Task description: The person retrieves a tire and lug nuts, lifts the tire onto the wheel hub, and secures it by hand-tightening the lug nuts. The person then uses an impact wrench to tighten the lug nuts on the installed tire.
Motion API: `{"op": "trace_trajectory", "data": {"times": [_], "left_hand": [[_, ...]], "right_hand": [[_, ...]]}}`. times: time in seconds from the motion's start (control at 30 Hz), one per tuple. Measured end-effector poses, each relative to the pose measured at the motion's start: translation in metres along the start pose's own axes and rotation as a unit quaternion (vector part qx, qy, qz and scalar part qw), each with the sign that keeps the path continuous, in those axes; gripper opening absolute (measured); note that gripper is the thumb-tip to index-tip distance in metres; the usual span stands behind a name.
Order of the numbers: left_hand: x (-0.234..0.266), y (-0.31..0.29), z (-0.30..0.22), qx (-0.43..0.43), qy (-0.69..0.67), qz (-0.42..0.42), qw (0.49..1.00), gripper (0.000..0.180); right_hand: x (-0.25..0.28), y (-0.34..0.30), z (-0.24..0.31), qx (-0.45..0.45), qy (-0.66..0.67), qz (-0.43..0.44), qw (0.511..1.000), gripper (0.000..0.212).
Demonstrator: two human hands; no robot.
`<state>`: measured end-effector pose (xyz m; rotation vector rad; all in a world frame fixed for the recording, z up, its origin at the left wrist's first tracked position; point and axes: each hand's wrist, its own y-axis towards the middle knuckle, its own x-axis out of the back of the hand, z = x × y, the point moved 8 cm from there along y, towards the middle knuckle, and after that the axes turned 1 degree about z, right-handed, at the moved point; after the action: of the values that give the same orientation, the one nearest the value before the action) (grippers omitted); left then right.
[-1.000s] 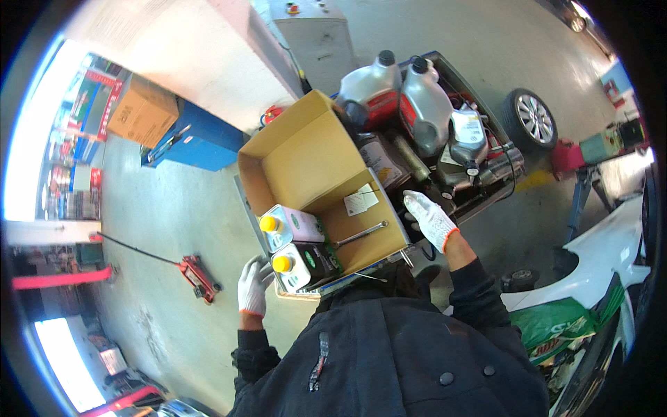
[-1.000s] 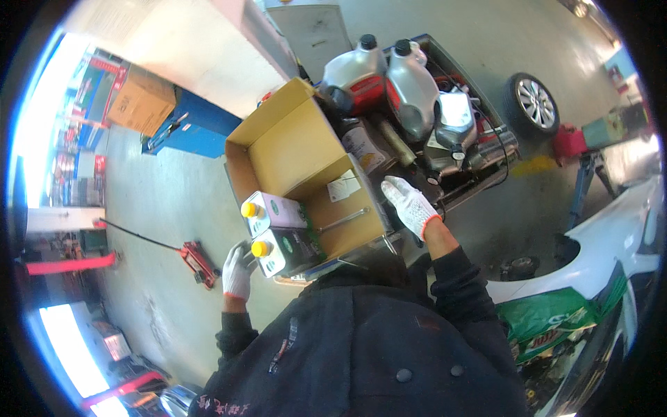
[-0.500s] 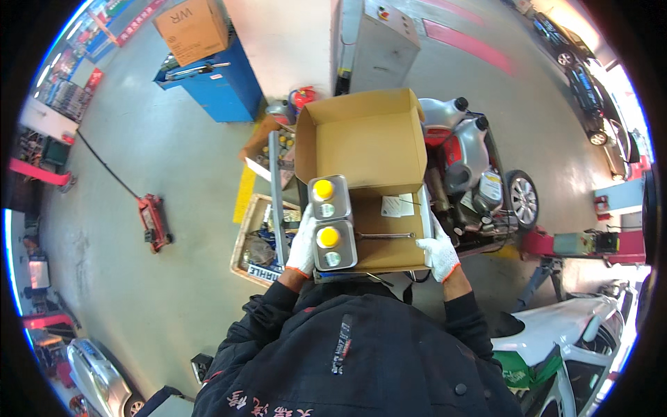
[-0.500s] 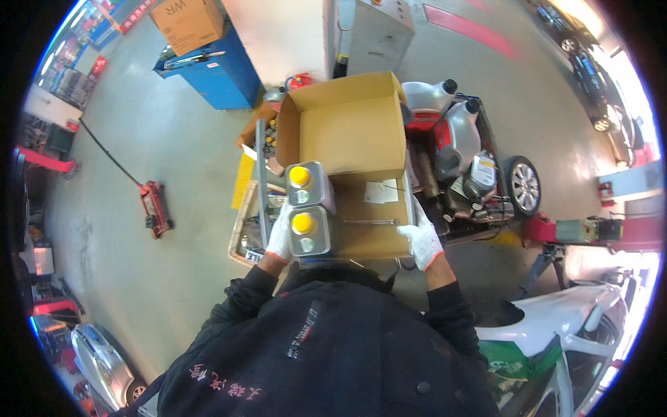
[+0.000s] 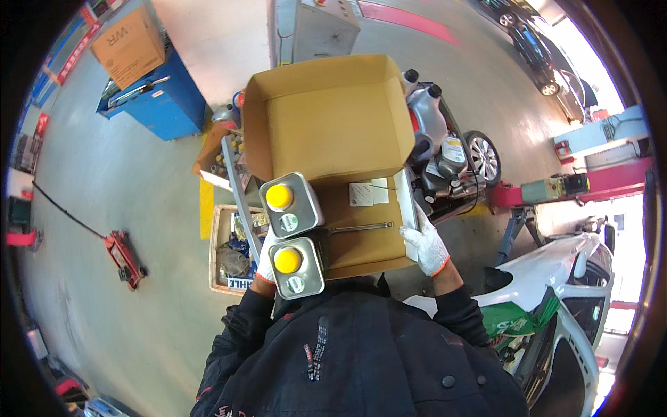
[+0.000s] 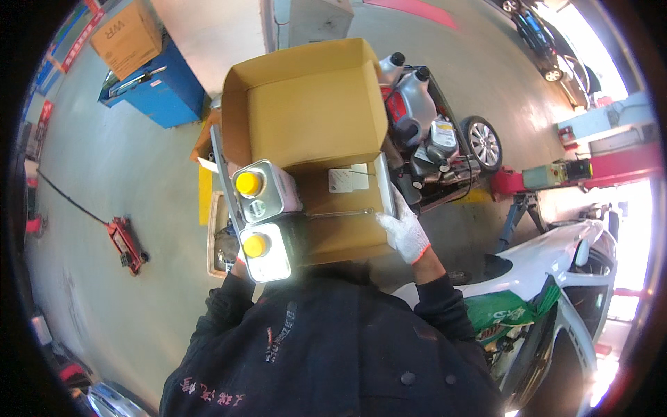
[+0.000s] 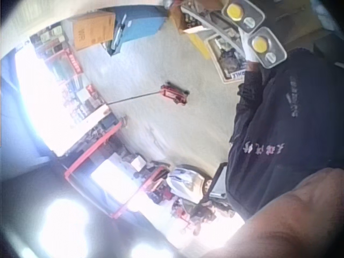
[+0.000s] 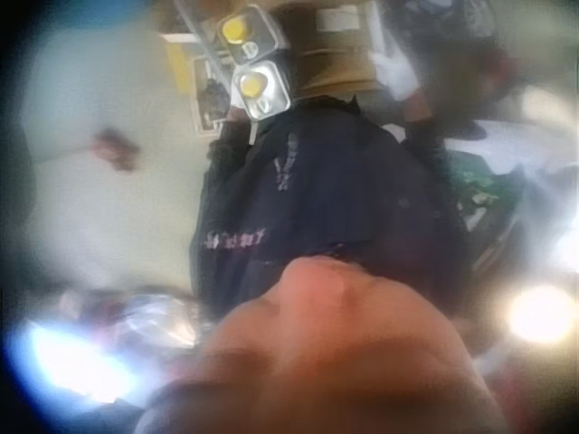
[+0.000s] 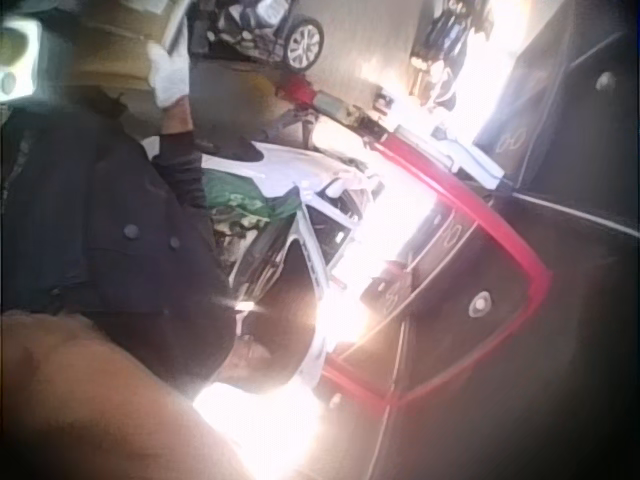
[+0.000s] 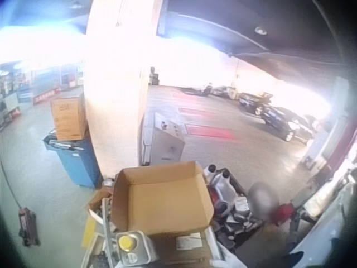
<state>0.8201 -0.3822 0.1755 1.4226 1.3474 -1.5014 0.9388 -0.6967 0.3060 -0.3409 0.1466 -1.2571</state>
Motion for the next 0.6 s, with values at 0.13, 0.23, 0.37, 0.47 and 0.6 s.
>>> {"op": "trace_trajectory", "data": {"times": [0.13, 0.23, 0.37, 0.47, 0.6], "left_hand": [[-0.010, -0.025, 0.013, 0.049, -0.068, -0.047, 0.995, 0.043], [-0.015, -0.034, 0.015, 0.045, 0.010, -0.059, 0.997, 0.042], [-0.021, -0.031, 0.023, 0.085, 0.040, -0.051, 0.994, 0.042], [-0.026, -0.026, 0.031, 0.124, 0.064, -0.045, 0.989, 0.042], [-0.031, -0.015, 0.047, 0.185, 0.089, -0.028, 0.978, 0.042]], "right_hand": [[0.010, -0.028, 0.057, 0.149, -0.198, -0.150, 0.957, 0.068], [0.002, -0.061, 0.102, 0.231, -0.324, -0.193, 0.897, 0.031], [-0.038, -0.070, 0.132, 0.292, -0.571, -0.133, 0.755, 0.018], [-0.041, -0.051, 0.123, 0.194, -0.657, -0.109, 0.721, 0.023], [-0.009, -0.024, 0.096, 0.016, -0.683, -0.169, 0.710, 0.025]]}}
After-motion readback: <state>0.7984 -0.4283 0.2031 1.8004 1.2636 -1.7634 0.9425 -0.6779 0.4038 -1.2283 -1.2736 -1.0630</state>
